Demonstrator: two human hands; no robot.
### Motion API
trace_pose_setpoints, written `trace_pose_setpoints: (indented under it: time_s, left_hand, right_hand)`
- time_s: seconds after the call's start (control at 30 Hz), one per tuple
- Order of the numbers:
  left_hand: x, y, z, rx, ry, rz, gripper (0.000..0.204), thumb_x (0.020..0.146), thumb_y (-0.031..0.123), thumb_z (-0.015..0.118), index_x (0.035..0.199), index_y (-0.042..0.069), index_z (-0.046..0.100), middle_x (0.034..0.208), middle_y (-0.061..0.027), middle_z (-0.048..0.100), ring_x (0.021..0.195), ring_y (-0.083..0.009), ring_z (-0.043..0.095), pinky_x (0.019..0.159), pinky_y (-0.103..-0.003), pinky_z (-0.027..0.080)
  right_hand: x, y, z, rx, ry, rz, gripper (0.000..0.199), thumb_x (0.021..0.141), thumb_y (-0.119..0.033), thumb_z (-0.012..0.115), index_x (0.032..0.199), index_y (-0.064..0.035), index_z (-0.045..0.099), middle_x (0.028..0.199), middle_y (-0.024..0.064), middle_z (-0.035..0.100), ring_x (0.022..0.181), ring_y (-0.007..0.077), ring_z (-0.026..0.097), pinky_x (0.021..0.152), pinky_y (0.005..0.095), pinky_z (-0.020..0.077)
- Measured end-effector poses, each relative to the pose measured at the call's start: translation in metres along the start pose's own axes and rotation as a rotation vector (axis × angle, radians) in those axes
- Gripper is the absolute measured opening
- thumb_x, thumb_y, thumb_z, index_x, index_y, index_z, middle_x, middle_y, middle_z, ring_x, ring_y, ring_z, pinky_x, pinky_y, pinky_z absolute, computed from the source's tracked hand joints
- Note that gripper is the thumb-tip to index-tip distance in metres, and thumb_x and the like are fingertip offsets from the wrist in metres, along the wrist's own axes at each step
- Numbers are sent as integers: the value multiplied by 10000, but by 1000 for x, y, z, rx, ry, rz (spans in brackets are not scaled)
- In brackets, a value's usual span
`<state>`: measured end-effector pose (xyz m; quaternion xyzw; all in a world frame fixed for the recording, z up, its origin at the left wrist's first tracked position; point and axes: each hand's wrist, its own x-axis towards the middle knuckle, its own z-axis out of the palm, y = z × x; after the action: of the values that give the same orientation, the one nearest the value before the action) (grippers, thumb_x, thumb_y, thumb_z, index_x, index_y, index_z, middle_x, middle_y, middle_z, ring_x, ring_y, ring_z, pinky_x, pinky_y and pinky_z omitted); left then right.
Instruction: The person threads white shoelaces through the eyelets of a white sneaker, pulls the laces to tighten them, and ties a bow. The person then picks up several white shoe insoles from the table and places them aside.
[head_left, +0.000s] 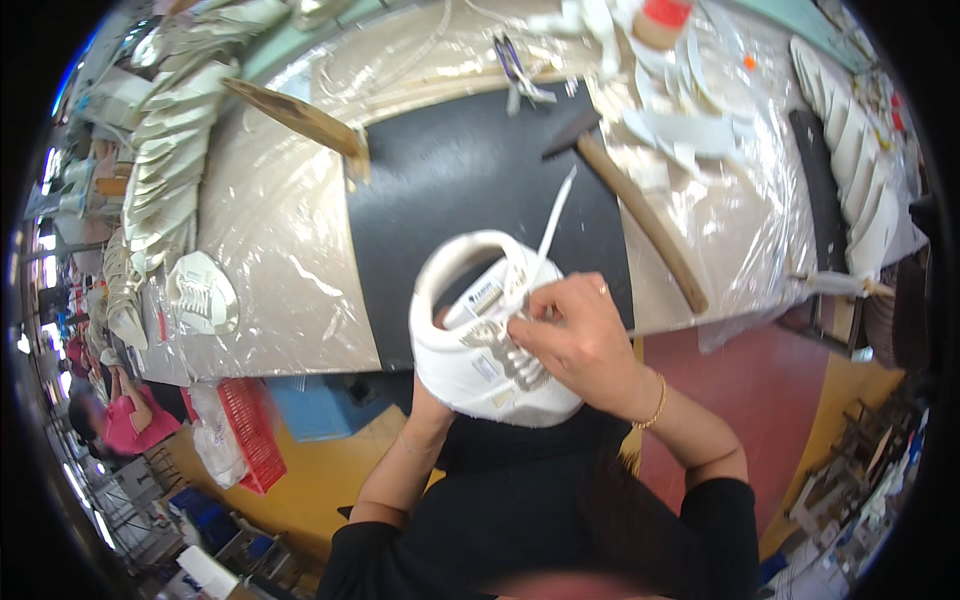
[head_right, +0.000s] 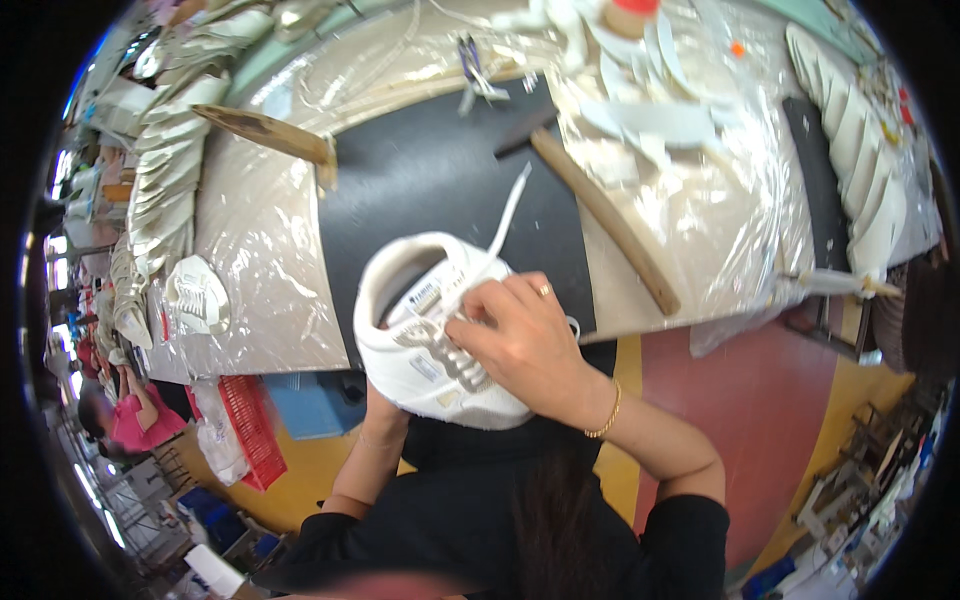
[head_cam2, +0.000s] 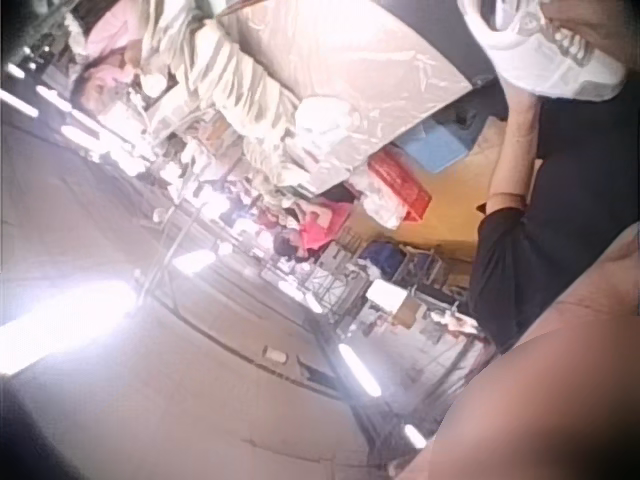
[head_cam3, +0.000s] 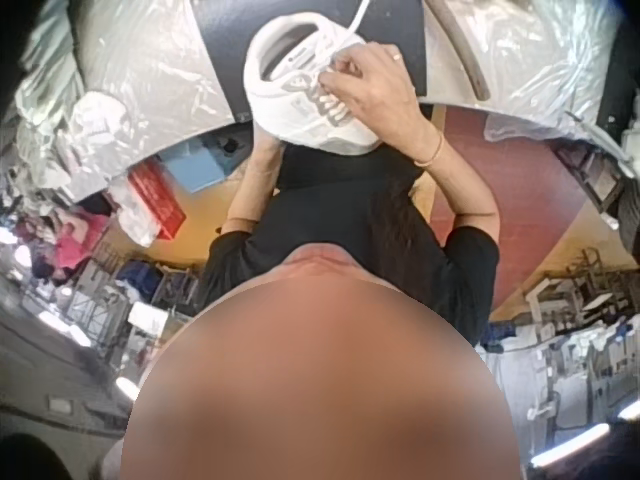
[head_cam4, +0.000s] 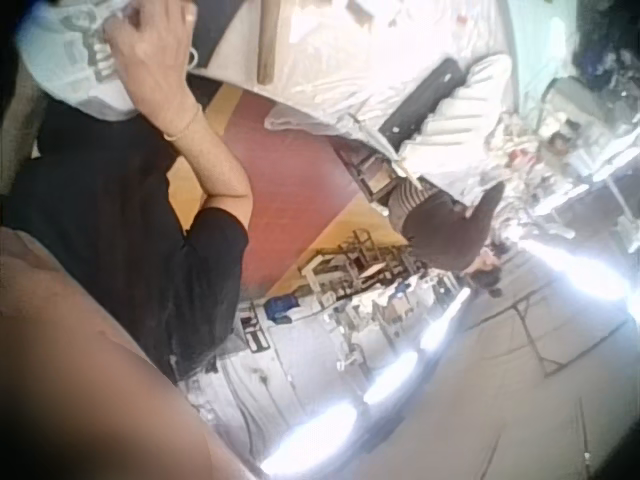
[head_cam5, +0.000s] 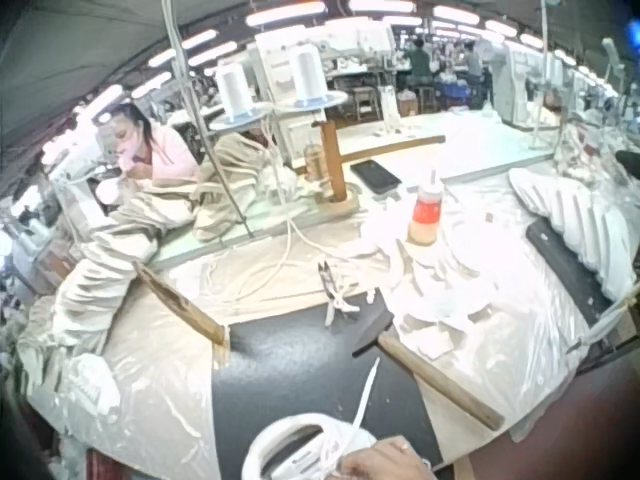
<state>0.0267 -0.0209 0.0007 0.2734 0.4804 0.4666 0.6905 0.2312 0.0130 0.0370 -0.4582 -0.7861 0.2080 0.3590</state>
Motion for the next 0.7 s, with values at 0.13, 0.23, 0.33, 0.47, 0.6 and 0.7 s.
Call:
trace_pose_setpoints:
  time_s: [0.13,0.23,0.33,0.47,0.6,0.7]
  left_hand:
    - [13,9,4,27,-94,-5,542,903,162,729,1358,22,470,1280,-91,580,1155,-170,582,999,-338,483]
    - [21,16,5,-4,-224,-76,556,875,149,761,1344,38,484,1257,-70,586,1141,-147,580,991,-325,482]
    - [22,18,7,-36,-250,-51,576,863,153,772,1349,49,481,1254,-64,583,1146,-144,575,1003,-327,475]
    - [22,14,9,74,-215,61,560,906,166,724,1383,43,457,1291,-77,574,1159,-159,583,1000,-333,487]
    - [26,2,8,-285,-56,-119,448,984,186,596,1377,6,480,1275,-140,618,1096,-228,660,901,-378,582]
    - [26,-3,3,-325,-79,-97,408,971,165,611,1336,5,528,1249,-132,638,1083,-225,666,910,-377,577]
  right_hand:
    - [7,-2,-4,-27,14,0,207,710,-49,720,907,-112,712,881,21,558,808,201,561,781,354,404]
    - [12,-1,-6,-41,46,-42,236,694,1,763,904,-99,724,868,25,583,723,196,541,702,346,408]
    - [16,4,-8,-65,-7,-131,214,710,5,765,904,-74,719,882,43,596,738,216,580,682,347,463]
    - [18,6,-3,27,8,-117,194,728,16,761,907,-40,708,894,70,600,747,241,613,649,332,510]
    - [13,3,5,193,37,83,171,751,9,759,911,-26,707,912,85,585,760,221,613,667,316,511]
    - [7,8,7,308,69,213,134,775,-14,760,903,-26,721,921,72,556,805,188,582,721,291,479]
